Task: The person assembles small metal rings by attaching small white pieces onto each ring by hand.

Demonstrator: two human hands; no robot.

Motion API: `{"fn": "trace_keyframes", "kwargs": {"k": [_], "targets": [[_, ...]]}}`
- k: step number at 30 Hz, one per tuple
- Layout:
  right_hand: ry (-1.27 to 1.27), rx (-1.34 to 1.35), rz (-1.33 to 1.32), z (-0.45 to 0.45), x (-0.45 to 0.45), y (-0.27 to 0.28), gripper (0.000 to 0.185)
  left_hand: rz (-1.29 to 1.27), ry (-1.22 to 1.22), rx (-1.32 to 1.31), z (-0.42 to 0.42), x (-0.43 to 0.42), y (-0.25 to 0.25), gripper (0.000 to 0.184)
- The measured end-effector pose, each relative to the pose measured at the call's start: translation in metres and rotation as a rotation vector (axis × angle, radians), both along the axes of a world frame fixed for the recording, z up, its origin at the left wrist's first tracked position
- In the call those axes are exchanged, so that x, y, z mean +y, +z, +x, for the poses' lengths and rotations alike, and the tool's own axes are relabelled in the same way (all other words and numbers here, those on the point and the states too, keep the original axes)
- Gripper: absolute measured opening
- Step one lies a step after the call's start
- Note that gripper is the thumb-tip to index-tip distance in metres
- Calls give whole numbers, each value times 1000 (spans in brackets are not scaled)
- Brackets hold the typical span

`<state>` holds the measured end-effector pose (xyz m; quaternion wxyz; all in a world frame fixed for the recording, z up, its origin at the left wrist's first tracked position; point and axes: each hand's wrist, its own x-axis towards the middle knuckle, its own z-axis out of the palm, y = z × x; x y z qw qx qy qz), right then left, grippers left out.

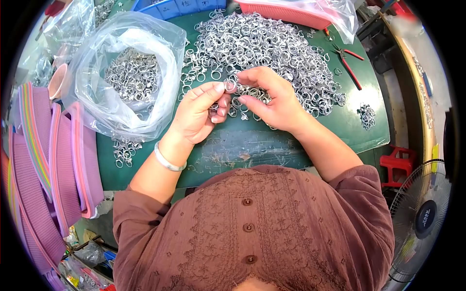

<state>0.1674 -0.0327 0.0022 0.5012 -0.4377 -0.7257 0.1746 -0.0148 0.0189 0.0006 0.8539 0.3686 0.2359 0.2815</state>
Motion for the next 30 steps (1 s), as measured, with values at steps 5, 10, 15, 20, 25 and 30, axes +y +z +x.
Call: {"fn": "trace_keyframes", "kwargs": {"k": [5,10,15,20,25,30], "targets": [[-38,-49,-8,5,1,-1,29,-77,-67,-124,-2,5,-5,23],[-43,-103,10,7,1,2,27,-87,-76,-138,-2,6,-6,23],[-61,-156,41,9,2,2,21,-91,-49,-116,-3,7,-6,23],[70,-291,22,14,3,5,11,-127,37,-173,-4,9,-4,29],[182,-536,-100,13,-5,11,9,-143,59,-158,-6,11,-6,29],[253,-601,-28,10,-7,11,7,-48,59,-53,-5,6,-2,21]]}}
